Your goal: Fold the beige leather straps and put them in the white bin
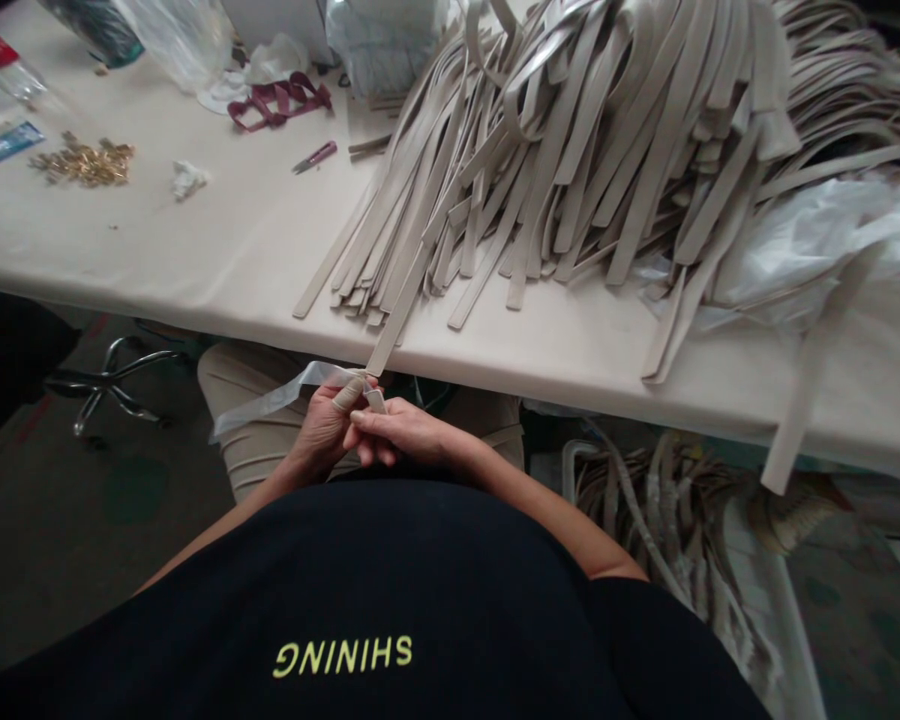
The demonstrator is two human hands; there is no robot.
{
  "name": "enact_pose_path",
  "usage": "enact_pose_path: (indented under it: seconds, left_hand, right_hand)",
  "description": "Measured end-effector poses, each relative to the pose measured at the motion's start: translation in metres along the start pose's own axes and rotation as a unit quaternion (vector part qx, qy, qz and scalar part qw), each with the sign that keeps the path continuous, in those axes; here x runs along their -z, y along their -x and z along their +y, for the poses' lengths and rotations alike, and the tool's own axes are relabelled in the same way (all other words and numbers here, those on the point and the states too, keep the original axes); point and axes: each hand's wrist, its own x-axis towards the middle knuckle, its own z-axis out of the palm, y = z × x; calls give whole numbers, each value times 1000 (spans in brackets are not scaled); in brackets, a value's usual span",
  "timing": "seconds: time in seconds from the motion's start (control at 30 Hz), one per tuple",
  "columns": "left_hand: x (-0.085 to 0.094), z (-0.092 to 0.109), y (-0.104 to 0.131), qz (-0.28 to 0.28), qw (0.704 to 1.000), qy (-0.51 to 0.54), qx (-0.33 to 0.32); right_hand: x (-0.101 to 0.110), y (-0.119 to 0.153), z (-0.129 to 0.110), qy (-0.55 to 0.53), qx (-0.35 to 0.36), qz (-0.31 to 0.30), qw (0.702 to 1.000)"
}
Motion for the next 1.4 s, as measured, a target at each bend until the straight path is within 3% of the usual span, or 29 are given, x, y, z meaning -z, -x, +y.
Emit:
enact_pose_path:
  seconds: [0.47, 0.7, 0.93, 1.17, 1.27, 1.4]
  left_hand:
    - [5, -2, 2, -34, 999, -18, 5]
    - [0, 8, 15, -53, 998, -5, 40]
    - [3, 7, 15, -52, 994, -69, 62]
    - [7, 8, 18, -106, 980, -139, 97]
    - [14, 13, 13, -61, 984, -161, 40]
    - [26, 18, 5, 39, 997, -56, -41]
  right_hand:
    - [3, -4, 9, -67, -12, -3, 998]
    - [5, -5, 15, -19, -25, 6, 999]
    - [3, 1, 4, 9, -35, -24, 999]
    - [11, -3, 6, 24, -30, -29, 999]
    - [13, 8, 2, 68, -44, -32, 996]
    - [15, 32, -4, 164, -60, 45, 984]
